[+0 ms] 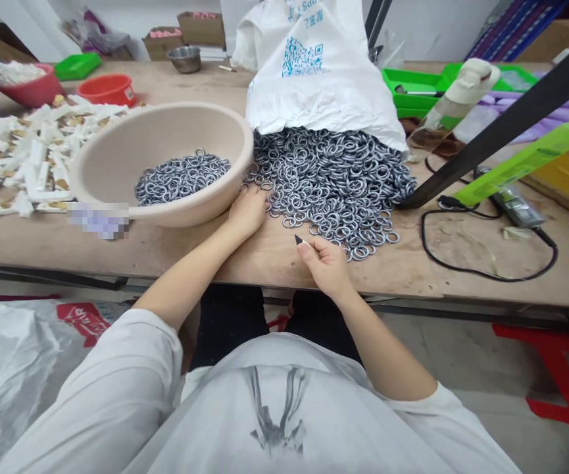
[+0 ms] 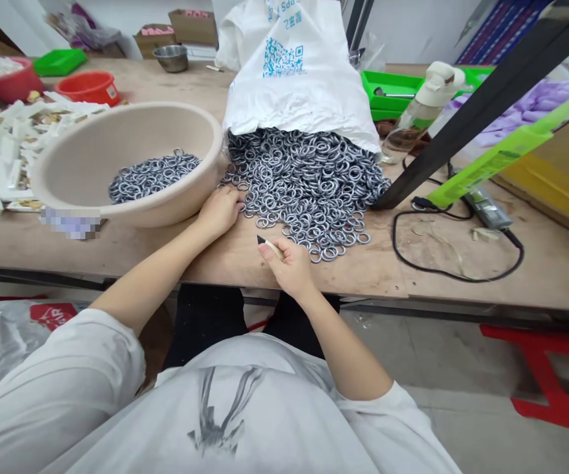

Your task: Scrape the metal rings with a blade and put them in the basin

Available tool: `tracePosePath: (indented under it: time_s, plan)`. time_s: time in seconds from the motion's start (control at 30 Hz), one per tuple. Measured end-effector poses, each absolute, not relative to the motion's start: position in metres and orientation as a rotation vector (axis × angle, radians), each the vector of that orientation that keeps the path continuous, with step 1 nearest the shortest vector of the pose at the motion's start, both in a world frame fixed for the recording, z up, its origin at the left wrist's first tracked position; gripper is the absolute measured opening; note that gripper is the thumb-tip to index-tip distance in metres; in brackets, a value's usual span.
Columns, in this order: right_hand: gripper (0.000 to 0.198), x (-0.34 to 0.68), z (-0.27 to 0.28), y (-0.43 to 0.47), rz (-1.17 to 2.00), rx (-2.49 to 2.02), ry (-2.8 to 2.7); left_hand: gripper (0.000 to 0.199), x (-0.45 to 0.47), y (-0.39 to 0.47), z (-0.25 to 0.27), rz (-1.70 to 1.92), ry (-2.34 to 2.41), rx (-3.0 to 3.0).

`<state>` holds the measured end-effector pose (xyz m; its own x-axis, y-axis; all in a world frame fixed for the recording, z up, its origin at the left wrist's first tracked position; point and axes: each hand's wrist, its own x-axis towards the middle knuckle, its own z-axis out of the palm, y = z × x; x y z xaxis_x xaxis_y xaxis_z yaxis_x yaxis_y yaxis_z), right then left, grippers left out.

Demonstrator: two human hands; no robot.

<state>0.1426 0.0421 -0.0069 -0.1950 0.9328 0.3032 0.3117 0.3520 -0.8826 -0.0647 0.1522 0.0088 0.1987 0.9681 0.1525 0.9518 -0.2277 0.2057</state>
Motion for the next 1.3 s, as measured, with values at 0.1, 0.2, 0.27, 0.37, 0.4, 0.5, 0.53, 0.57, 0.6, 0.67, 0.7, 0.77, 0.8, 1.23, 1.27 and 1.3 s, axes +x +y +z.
tracePosePath:
  time_s: [0.1,0.2,0.27,0.37,0.4,0.5,0.53,0.57,0.6,0.67,0.7,0.77,0.8,1.23,1.27,1.3]
  plan:
    - [0.043,0.143,-0.008,0.042,0.867,-1.074,-1.713,0.032,-0.068,0.143,0.011,0.373,1.935,2.387]
    - [0.039,0.143,-0.009,0.041,0.871,-1.046,-1.716,0.03,-0.07,0.131,0.01,0.367,1.868,2.41]
    - [0.037,0.143,-0.009,0.04,0.861,-1.029,-1.725,0.031,-0.071,0.121,0.01,0.35,1.811,2.418]
    - [0.036,0.143,-0.008,0.039,0.824,-1.027,-1.737,0.031,-0.072,0.105,0.012,0.325,1.77,2.414]
    - [0.036,0.143,-0.008,0.039,0.814,-1.029,-1.741,0.029,-0.073,0.1,0.013,0.342,1.763,2.403]
    - [0.036,0.144,-0.011,0.039,0.798,-1.022,-1.735,0.013,-0.075,0.085,0.015,0.479,1.732,2.325]
    - [0.034,0.144,-0.012,0.039,0.794,-1.014,-1.72,0.009,-0.075,0.079,0.015,0.558,1.698,2.269]
    - [0.031,0.144,-0.013,0.038,0.786,-0.998,-1.708,0.007,-0.074,0.072,0.014,0.655,1.649,2.187]
    - [0.029,0.143,-0.013,0.036,0.771,-0.976,-1.705,0.011,-0.072,0.064,0.013,0.763,1.566,2.071]
    - [0.038,0.141,-0.012,0.031,0.739,-0.905,-1.739,0.026,-0.064,0.046,0.01,0.977,1.329,1.723]
    - [0.046,0.139,-0.011,0.028,0.725,-0.856,-1.775,0.033,-0.059,0.037,0.008,1.023,1.161,1.533]
    - [0.045,0.133,-0.006,0.021,0.695,-0.751,-1.847,0.044,-0.049,0.02,0.004,1.036,0.914,1.21]
    - [0.041,0.13,-0.003,0.019,0.68,-0.71,-1.859,0.047,-0.045,0.013,0.003,1.052,0.851,1.096]
    - [0.038,0.113,0.001,0.014,0.806,-0.66,-1.752,0.053,-0.04,-0.007,-0.004,1.127,0.761,1.022]
    - [0.037,0.113,0.001,0.014,0.834,-0.658,-1.728,0.053,-0.04,-0.008,-0.002,1.122,0.747,1.023]
    - [0.036,0.112,0.001,0.015,0.857,-0.659,-1.703,0.054,-0.04,-0.009,-0.001,1.117,0.739,1.014]
